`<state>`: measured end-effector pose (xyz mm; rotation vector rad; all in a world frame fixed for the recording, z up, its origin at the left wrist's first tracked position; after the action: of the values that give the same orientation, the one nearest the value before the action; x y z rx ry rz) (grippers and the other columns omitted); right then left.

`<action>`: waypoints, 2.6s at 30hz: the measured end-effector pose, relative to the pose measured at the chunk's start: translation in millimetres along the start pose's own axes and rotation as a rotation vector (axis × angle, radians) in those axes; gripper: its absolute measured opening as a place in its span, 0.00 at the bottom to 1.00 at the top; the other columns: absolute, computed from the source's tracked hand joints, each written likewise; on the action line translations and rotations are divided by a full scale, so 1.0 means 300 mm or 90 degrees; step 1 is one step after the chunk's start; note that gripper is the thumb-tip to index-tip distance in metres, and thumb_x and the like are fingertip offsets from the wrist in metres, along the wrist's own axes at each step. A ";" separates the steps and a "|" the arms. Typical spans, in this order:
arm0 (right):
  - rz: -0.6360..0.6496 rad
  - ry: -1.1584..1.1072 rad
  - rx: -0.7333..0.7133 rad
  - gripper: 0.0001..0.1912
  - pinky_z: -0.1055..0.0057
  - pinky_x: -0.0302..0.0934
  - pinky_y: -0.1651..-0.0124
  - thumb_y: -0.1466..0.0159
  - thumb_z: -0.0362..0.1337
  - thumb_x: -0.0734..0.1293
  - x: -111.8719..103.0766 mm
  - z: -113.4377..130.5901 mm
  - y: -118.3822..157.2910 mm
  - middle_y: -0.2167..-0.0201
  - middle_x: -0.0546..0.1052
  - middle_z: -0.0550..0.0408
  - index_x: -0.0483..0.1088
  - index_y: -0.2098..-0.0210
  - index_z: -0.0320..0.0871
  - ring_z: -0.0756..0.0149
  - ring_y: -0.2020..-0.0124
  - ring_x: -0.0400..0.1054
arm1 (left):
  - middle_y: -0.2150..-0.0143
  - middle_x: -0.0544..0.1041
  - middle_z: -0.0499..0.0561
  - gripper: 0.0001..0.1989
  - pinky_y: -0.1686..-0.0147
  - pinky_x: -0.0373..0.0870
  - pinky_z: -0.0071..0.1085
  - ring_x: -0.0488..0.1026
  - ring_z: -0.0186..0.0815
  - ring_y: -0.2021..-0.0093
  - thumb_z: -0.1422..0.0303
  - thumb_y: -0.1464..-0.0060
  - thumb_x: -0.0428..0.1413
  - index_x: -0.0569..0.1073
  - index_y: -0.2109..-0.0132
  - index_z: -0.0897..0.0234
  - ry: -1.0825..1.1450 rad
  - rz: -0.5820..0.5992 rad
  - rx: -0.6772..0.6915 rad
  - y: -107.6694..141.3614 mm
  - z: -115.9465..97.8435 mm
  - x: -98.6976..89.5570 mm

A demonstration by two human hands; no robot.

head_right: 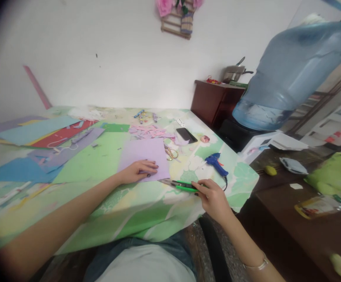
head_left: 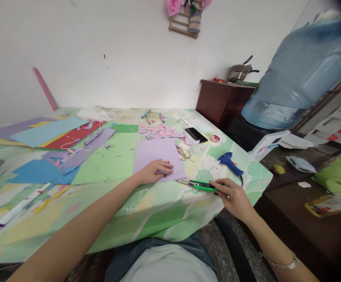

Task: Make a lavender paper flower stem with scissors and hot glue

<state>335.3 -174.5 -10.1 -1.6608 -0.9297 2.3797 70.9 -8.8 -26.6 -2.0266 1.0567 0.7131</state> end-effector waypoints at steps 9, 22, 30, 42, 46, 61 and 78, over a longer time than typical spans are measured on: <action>-0.006 0.004 0.000 0.17 0.63 0.67 0.61 0.37 0.31 0.59 -0.006 0.006 -0.003 0.62 0.74 0.48 0.71 0.52 0.48 0.60 0.61 0.68 | 0.48 0.74 0.56 0.15 0.44 0.56 0.46 0.65 0.43 0.44 0.73 0.47 0.52 0.76 0.53 0.59 -0.002 0.005 -0.003 -0.001 0.003 0.000; 0.009 -0.007 0.000 0.17 0.63 0.67 0.61 0.38 0.31 0.59 0.000 -0.004 -0.007 0.62 0.73 0.48 0.71 0.51 0.48 0.60 0.61 0.68 | 0.47 0.74 0.54 0.16 0.43 0.54 0.44 0.64 0.41 0.42 0.75 0.46 0.51 0.76 0.53 0.56 -0.007 0.025 -0.021 0.001 0.002 -0.003; 0.008 -0.003 0.000 0.18 0.64 0.67 0.62 0.38 0.31 0.59 -0.004 0.004 -0.006 0.62 0.74 0.48 0.71 0.51 0.49 0.60 0.61 0.69 | 0.46 0.73 0.54 0.15 0.42 0.49 0.47 0.63 0.41 0.41 0.72 0.45 0.51 0.76 0.54 0.54 -0.008 0.038 -0.040 0.002 0.010 0.000; 0.005 -0.019 0.010 0.18 0.63 0.67 0.61 0.38 0.29 0.59 -0.003 0.015 0.008 0.62 0.74 0.48 0.71 0.52 0.48 0.60 0.61 0.68 | 0.46 0.72 0.55 0.16 0.43 0.50 0.47 0.62 0.41 0.41 0.75 0.46 0.51 0.76 0.54 0.56 -0.014 0.043 -0.044 0.001 0.008 0.001; -0.003 -0.018 0.033 0.18 0.63 0.67 0.59 0.39 0.30 0.60 -0.004 -0.009 0.024 0.61 0.73 0.49 0.71 0.51 0.48 0.60 0.60 0.69 | 0.46 0.73 0.54 0.15 0.43 0.50 0.47 0.62 0.41 0.41 0.74 0.46 0.51 0.76 0.54 0.56 -0.010 0.042 -0.043 0.001 0.008 -0.001; 0.001 -0.011 0.036 0.17 0.66 0.67 0.62 0.39 0.30 0.59 0.038 0.035 -0.002 0.63 0.73 0.48 0.71 0.52 0.44 0.61 0.62 0.68 | 0.47 0.73 0.55 0.17 0.42 0.50 0.46 0.63 0.42 0.42 0.74 0.49 0.53 0.75 0.52 0.59 0.013 0.025 -0.033 0.003 -0.001 -0.008; -0.002 -0.004 0.024 0.18 0.66 0.68 0.65 0.39 0.29 0.59 0.044 0.057 -0.019 0.64 0.73 0.48 0.72 0.53 0.45 0.61 0.63 0.68 | 0.46 0.72 0.56 0.21 0.41 0.50 0.48 0.62 0.43 0.41 0.79 0.53 0.51 0.74 0.51 0.61 0.003 0.037 -0.038 0.005 -0.006 -0.008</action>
<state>313.5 -171.6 -14.1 -1.6373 -0.8821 2.3867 68.7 -9.7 -24.4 -2.0562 1.1135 0.7784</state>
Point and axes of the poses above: each hand's wrist, its own y-axis away from the middle knuckle, its own x-axis out of the palm, z = x × y, the point moved 3 cm from there along -y, towards the middle knuckle
